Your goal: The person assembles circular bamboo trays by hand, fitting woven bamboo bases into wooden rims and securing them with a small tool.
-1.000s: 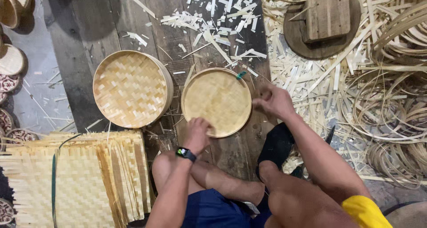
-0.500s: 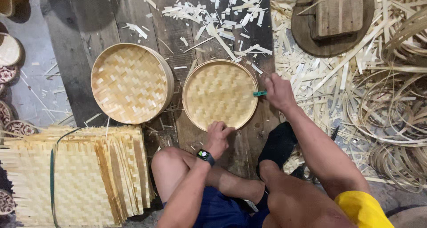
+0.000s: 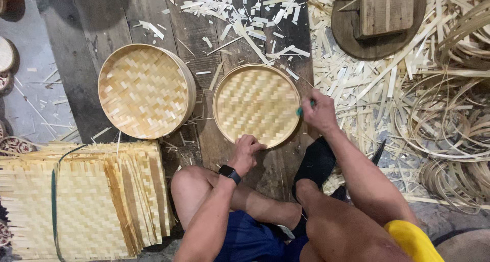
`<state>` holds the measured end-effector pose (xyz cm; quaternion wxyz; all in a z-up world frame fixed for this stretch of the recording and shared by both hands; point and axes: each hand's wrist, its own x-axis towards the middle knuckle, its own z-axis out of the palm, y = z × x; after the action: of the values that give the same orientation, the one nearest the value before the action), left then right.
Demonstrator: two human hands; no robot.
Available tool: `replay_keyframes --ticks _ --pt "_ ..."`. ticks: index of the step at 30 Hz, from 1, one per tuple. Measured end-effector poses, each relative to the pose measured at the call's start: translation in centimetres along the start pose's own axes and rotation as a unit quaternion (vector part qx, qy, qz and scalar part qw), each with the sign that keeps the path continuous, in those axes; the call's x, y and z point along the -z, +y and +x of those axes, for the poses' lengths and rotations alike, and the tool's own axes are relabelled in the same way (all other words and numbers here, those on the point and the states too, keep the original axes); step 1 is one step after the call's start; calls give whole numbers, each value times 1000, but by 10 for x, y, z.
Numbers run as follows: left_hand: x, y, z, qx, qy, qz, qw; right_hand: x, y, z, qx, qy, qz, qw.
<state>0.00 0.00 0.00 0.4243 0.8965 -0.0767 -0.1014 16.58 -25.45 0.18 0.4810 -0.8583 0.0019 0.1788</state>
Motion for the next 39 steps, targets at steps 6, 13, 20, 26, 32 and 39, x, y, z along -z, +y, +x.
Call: replay_keyframes --ticks 6,13,20,26,32,39 --pt "13 0 6 25 30 119 992 32 -5 -9 -195 -127 357 905" --pt "-18 23 37 97 145 -17 985 6 -49 -6 -208 -139 -175 952" --pt "-30 20 39 128 175 -11 976 -11 -25 -9 -194 -76 -153 966" --pt "-37 4 38 54 141 31 988 -32 0 -6 -97 -7 -162 982" --pt "16 -25 19 7 83 -50 995 43 2 -4 -42 149 -19 988" --pt "178 -77 12 114 324 97 934 246 -79 -27 139 427 436 780"
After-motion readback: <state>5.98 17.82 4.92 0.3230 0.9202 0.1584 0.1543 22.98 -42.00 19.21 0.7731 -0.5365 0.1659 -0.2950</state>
